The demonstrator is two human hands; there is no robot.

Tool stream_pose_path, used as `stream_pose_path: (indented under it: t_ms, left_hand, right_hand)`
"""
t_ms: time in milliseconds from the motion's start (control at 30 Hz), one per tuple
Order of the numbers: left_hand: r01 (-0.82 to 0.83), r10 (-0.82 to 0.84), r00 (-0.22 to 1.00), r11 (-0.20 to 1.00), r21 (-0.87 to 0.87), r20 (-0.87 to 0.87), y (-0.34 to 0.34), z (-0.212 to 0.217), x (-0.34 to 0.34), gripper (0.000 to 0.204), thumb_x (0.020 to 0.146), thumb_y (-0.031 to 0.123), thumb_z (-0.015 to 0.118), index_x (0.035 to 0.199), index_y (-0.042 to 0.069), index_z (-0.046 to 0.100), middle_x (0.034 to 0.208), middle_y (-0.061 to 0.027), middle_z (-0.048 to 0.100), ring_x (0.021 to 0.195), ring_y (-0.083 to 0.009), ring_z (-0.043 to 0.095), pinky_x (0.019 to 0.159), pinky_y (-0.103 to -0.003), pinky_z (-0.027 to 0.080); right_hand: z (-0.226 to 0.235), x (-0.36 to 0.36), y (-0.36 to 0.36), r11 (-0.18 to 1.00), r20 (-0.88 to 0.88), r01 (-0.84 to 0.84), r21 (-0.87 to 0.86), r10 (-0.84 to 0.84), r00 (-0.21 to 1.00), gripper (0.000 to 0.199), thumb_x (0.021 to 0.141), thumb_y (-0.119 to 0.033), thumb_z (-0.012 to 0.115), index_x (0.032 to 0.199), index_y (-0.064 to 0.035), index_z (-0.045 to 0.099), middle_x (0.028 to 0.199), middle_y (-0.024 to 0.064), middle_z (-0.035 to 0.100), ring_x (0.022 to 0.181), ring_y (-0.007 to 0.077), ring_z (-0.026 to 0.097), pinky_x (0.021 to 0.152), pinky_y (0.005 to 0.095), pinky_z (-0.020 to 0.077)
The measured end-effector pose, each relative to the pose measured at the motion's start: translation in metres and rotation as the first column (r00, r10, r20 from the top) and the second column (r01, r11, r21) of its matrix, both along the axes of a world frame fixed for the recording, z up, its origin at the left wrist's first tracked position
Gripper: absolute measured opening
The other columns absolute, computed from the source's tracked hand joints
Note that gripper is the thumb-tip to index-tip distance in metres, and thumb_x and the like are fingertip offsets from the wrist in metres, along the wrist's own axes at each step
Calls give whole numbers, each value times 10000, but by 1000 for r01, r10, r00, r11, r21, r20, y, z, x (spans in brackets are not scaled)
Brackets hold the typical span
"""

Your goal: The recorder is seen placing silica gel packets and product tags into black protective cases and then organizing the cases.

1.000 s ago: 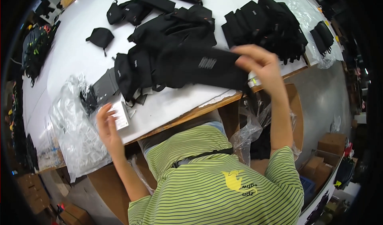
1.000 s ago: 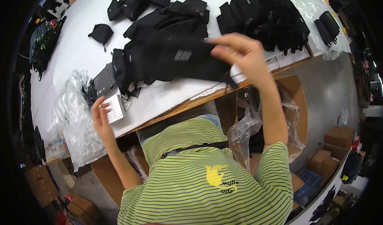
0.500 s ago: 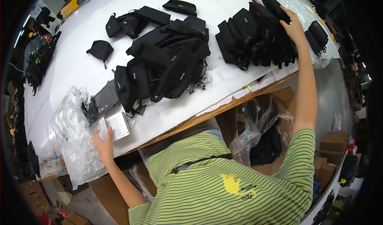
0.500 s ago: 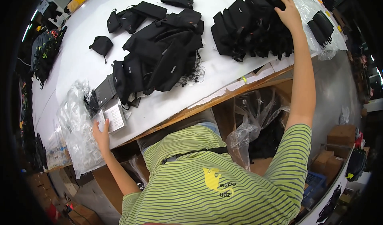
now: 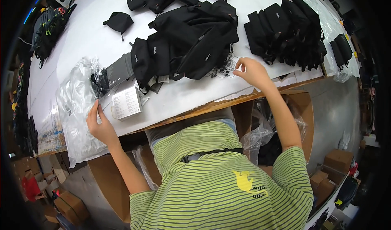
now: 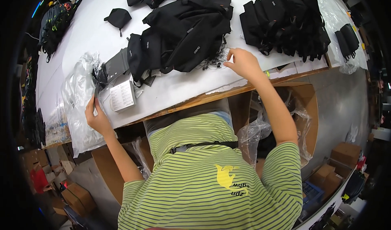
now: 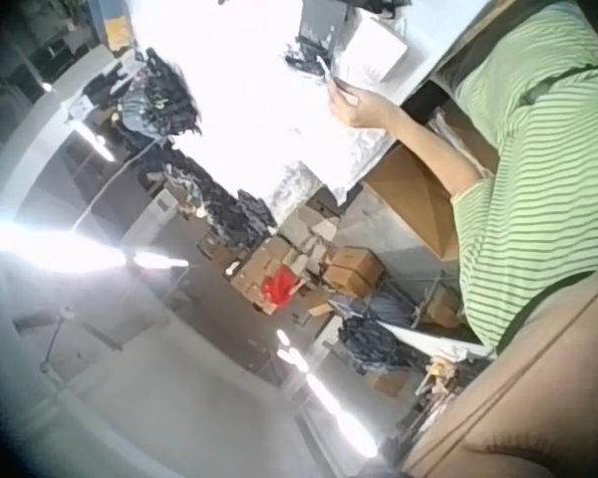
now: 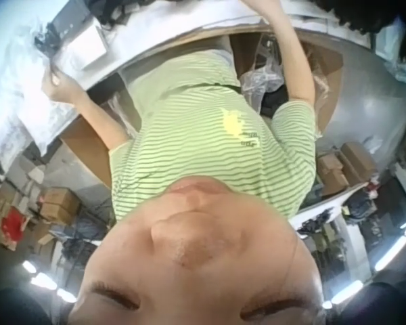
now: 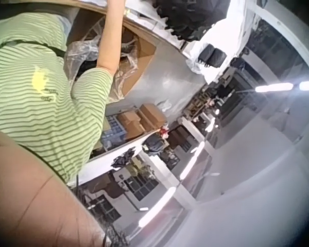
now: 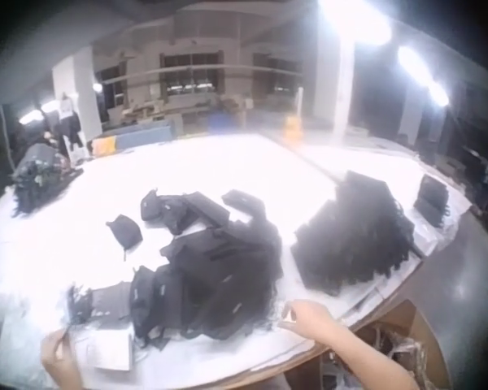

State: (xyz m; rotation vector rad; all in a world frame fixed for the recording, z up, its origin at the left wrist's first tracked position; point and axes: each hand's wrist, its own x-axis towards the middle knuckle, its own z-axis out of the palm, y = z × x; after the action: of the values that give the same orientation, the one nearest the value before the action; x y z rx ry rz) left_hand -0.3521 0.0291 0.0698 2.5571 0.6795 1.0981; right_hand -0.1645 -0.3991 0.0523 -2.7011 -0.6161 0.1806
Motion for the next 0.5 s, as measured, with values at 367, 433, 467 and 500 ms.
stream_pose_path:
  t_ms: [367, 433, 467, 500]
  left_hand:
    - [712, -734, 661, 680, -175, -157, -143, -45, -8, 289, 702, 19, 667, 970, 123, 694, 929, -60, 651, 838, -254, 600, 747, -363, 475]
    - [631, -759, 630, 623, -463, -164, -148, -53, -4, 165, 764, 67, 665, 926, 94, 675, 856, -99, 646, 809, -273, 598, 723, -360, 473]
    - [520, -698, 693, 658, -544, -181, -149, -51, 1, 129, 809, 122, 657, 923, 64, 650, 782, -125, 630, 785, -286, 592, 698, -360, 468]
    - [466, -691, 677, 668, -581, -252, -146, -51, 10, 159, 817, 140, 652, 951, 57, 627, 754, -122, 603, 747, -302, 581, 662, -370, 458]
  right_hand:
    - [-49, -9, 7, 925, -122, 320, 207, -300, 946, 269, 776, -276, 688, 832, -14, 683, 728, 123, 653, 665, 272, 623, 625, 336, 478]
    - [-50, -7, -4, 921, -119, 330, 206, -312, 943, 259, 778, -267, 682, 836, -15, 681, 741, 129, 656, 679, 274, 627, 629, 342, 479]
    - [-50, -6, -12, 914, -116, 344, 216, -326, 938, 249, 780, -259, 676, 840, -17, 679, 755, 136, 659, 692, 276, 630, 634, 347, 480]
    - [-51, -5, -22, 916, -117, 343, 210, -324, 939, 249, 780, -259, 676, 840, -17, 679, 755, 136, 659, 692, 276, 630, 634, 347, 480]
